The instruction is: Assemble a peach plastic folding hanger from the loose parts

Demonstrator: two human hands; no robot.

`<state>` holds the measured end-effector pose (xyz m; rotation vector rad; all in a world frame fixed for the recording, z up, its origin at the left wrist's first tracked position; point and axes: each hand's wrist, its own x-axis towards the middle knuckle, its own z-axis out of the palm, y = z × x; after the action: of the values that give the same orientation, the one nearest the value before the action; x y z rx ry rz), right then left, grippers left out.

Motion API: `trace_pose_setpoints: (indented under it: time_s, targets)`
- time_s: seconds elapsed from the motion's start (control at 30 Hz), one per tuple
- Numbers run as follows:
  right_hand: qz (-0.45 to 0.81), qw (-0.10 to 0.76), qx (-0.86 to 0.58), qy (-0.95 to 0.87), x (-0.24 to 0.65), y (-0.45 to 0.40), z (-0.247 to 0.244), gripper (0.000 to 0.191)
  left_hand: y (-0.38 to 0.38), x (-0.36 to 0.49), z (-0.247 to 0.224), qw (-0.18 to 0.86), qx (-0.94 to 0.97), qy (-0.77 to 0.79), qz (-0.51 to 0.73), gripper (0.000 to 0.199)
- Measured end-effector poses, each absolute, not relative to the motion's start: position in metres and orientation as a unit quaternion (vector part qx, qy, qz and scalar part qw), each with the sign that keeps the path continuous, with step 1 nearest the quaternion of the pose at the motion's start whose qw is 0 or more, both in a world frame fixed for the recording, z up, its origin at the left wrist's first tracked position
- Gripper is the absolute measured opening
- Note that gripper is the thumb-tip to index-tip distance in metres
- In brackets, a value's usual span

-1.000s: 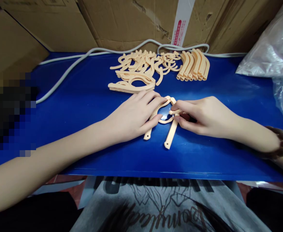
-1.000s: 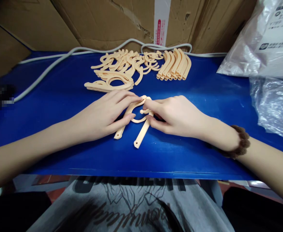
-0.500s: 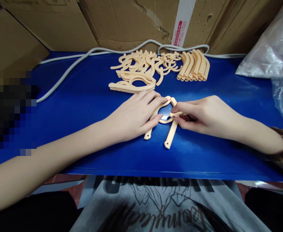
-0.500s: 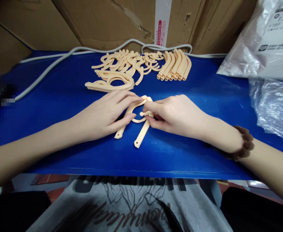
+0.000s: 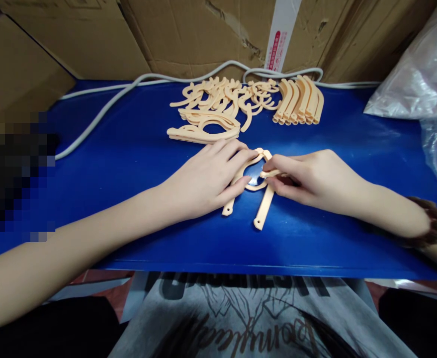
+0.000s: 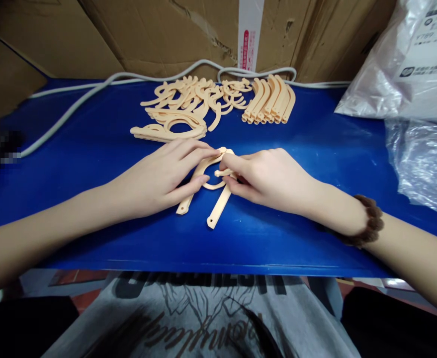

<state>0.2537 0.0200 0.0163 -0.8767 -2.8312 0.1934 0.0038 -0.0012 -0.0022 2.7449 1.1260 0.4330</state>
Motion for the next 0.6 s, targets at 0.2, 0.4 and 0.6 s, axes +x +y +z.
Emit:
trace_pose_setpoints:
  time_s: [0.2,0.4,0.6]
  targets:
    - [0.070,0.096,-0.321,-0.940,0.2514,0.0196,0.0166,0.023,-0.0014,0.0040,-0.0023,0.069,0.913,0.376,0.143,0.048]
    - [0.103,0.079,-0.304,-0.944,0.2525,0.0237,0.0202,0.027,-0.0019,0.0040,-0.0019,0.072,0.913,0.378,0.138,0.047]
    - [0.124,0.081,-0.291,-0.945,0.2542,0.0258,0.0206,0.025,-0.0023,0.0036,-0.0022,0.073,0.912,0.379,0.139,0.048]
